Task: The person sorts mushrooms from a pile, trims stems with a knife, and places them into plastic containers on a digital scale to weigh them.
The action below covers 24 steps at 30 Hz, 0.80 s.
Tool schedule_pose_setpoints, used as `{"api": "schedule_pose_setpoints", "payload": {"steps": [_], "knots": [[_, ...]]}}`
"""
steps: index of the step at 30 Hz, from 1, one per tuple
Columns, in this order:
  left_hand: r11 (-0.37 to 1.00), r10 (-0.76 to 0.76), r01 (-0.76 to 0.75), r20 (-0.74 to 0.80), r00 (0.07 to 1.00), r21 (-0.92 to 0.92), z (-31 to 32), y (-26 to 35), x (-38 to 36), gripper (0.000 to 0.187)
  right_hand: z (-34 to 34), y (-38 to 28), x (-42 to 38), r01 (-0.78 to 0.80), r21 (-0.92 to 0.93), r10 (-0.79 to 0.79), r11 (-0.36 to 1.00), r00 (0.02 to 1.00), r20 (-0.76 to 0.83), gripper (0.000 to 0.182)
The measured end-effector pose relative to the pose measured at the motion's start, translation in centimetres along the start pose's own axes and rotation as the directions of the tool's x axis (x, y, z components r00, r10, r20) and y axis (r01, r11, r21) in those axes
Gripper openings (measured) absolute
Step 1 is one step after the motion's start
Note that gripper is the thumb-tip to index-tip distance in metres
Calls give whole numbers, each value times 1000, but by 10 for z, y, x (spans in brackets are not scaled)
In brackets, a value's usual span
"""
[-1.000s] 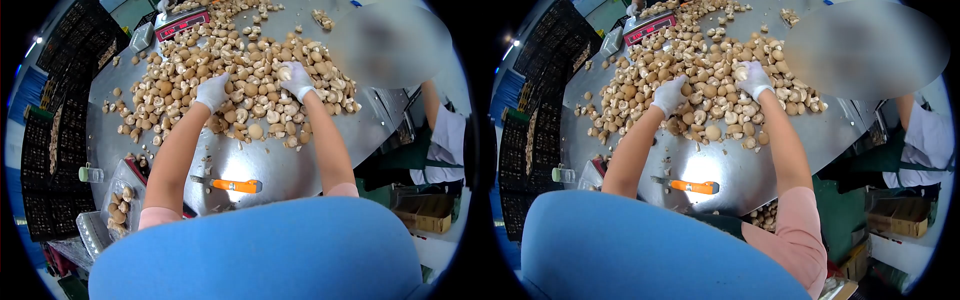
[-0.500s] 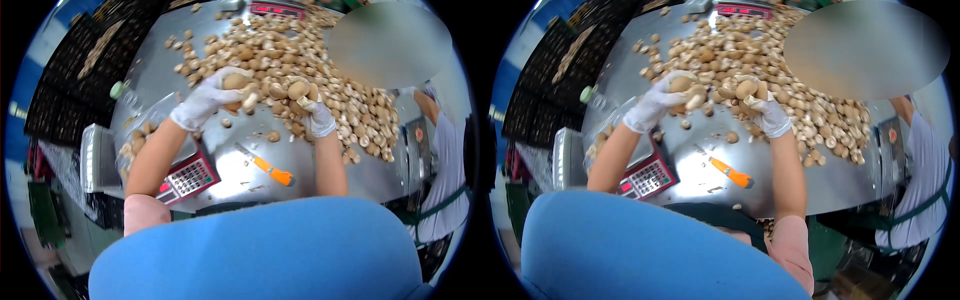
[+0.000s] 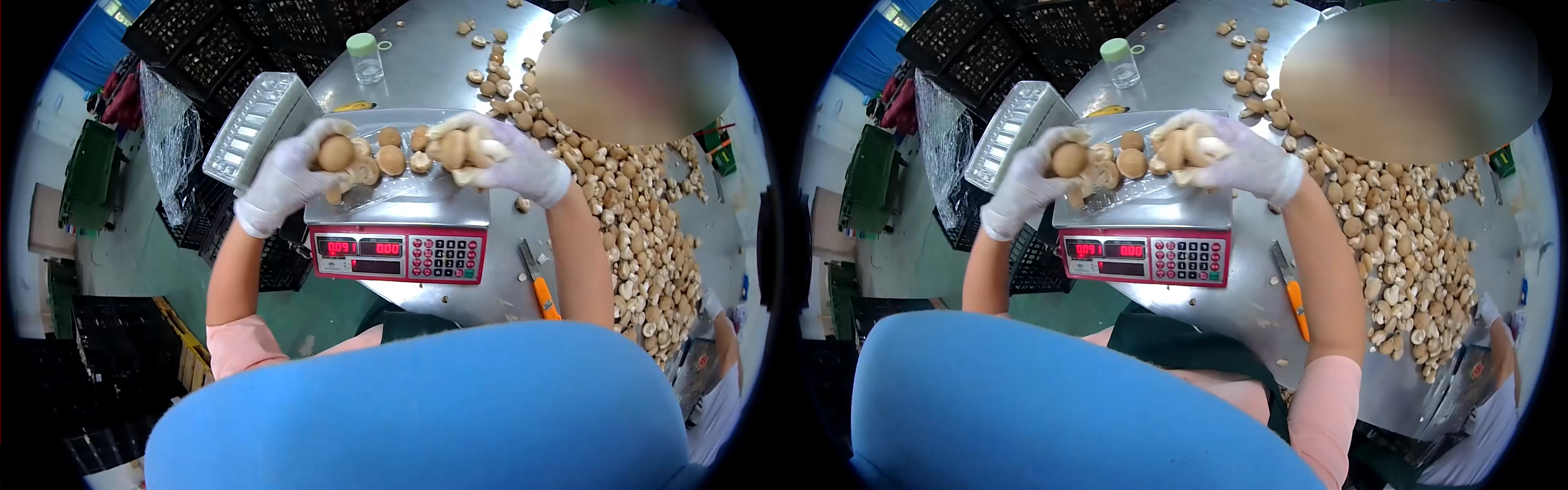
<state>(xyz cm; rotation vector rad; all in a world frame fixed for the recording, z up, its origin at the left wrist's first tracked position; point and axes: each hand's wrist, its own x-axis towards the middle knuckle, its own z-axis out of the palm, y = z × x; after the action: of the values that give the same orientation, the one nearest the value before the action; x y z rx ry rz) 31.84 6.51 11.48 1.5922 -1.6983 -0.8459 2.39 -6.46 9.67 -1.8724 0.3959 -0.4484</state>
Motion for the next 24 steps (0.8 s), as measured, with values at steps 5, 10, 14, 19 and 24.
{"api": "schedule_pose_setpoints", "payload": {"steps": [5, 10, 14, 19, 24], "knots": [[780, 386, -307, -32, 922, 545, 41, -28, 3, 73, 36, 13, 66, 44, -718, -11, 695, 999, 51, 66], [893, 382, -296, -225, 896, 338, 40, -44, 6, 58, 37, 26, 69, -57, -872, 37, 487, 998, -45, 88], [973, 226, -205, -284, 932, 103, 42, -63, 6, 49, 22, 25, 61, -95, -832, 11, 546, 994, -106, 85], [958, 269, -285, -393, 879, 18, 54, -78, 12, 52, 24, 16, 49, 30, -748, -184, 663, 975, -124, 65], [932, -48, -95, -380, 924, -349, 47, -57, 14, 54, 52, 5, 60, 129, -661, -333, 739, 923, -192, 46]]}}
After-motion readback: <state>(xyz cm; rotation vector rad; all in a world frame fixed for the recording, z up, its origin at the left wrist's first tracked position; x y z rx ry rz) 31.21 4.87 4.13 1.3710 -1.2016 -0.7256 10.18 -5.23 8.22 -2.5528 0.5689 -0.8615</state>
